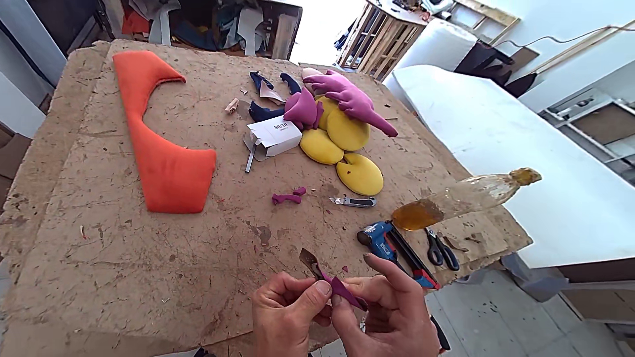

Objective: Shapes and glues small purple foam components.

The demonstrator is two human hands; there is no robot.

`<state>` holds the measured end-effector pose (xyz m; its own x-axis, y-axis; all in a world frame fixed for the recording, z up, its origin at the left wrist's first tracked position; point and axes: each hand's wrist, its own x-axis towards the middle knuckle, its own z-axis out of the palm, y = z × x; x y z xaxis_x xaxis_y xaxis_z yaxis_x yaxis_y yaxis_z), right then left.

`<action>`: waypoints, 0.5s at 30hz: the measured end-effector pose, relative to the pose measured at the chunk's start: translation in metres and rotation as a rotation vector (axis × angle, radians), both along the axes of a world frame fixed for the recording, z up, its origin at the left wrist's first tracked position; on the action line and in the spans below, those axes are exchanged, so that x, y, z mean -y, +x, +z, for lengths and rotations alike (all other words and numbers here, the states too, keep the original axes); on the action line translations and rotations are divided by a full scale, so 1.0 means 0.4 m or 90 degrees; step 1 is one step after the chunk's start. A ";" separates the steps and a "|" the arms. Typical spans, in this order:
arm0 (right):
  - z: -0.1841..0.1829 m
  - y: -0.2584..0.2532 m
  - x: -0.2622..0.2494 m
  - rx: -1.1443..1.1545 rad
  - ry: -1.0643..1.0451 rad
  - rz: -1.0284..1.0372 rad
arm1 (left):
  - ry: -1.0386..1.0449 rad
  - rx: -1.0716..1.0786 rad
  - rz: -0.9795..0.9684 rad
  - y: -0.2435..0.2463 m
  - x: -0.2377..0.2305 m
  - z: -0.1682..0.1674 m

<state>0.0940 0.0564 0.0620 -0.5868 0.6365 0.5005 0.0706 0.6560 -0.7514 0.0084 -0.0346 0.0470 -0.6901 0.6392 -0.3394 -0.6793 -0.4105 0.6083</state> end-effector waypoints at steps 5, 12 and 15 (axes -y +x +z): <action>-0.007 -0.004 0.004 -0.028 -0.094 0.047 | -0.004 -0.015 0.012 -0.011 -0.002 -0.006; 0.012 -0.016 0.016 -0.056 -0.141 -0.021 | 0.010 -0.077 0.035 0.009 -0.013 -0.005; 0.009 -0.020 0.017 -0.070 -0.200 -0.002 | 0.013 -0.085 0.038 -0.002 -0.017 -0.013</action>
